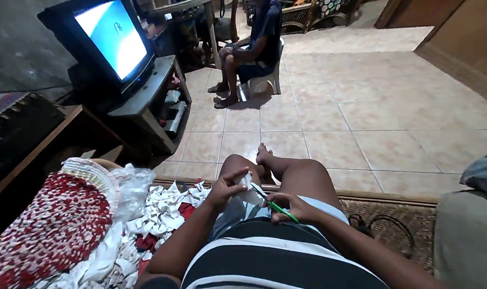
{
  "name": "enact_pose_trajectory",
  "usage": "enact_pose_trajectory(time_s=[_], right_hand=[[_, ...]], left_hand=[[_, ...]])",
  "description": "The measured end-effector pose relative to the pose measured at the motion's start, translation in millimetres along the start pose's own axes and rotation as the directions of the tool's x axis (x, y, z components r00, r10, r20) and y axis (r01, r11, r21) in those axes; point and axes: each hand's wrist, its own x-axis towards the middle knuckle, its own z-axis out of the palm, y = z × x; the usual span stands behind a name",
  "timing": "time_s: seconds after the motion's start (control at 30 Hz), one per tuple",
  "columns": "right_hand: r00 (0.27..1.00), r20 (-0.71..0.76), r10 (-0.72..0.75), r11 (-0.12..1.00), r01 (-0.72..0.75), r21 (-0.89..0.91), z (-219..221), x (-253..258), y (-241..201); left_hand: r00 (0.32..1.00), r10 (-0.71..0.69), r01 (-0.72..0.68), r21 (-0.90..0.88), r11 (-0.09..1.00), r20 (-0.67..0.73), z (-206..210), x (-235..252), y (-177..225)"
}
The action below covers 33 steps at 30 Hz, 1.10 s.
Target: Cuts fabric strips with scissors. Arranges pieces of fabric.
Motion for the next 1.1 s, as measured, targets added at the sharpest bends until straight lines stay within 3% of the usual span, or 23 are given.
enact_pose_trajectory(time_s=[0.1, 0.3, 0.4, 1.1], right_hand=[[1.0, -0.007, 0.02, 0.997, -0.019, 0.079, 3.6, 3.6, -0.1], [0.993, -0.11, 0.037, 0.994, -0.026, 0.108, 15.1, 4.5, -6.5], [0.985, -0.159, 0.064, 0.995, -0.05, 0.088, 19.8, 4.6, -10.8], [0.96, -0.282, -0.008, 0.991, -0.03, -0.133, 23.9, 6.4, -6.9]], left_hand=[[1.0, -0.011, 0.012, -0.008, 1.0, 0.028, -1.8, 0.3, -4.3], [0.972, 0.222, -0.199, 0.228, 0.953, -0.08, 8.5, -2.0, -11.6], [0.956, 0.285, -0.258, 0.261, 0.93, -0.07, 10.5, -2.9, -17.3], [0.918, 0.392, -0.349, 0.344, 0.872, -0.062, 11.5, -1.7, -26.7]])
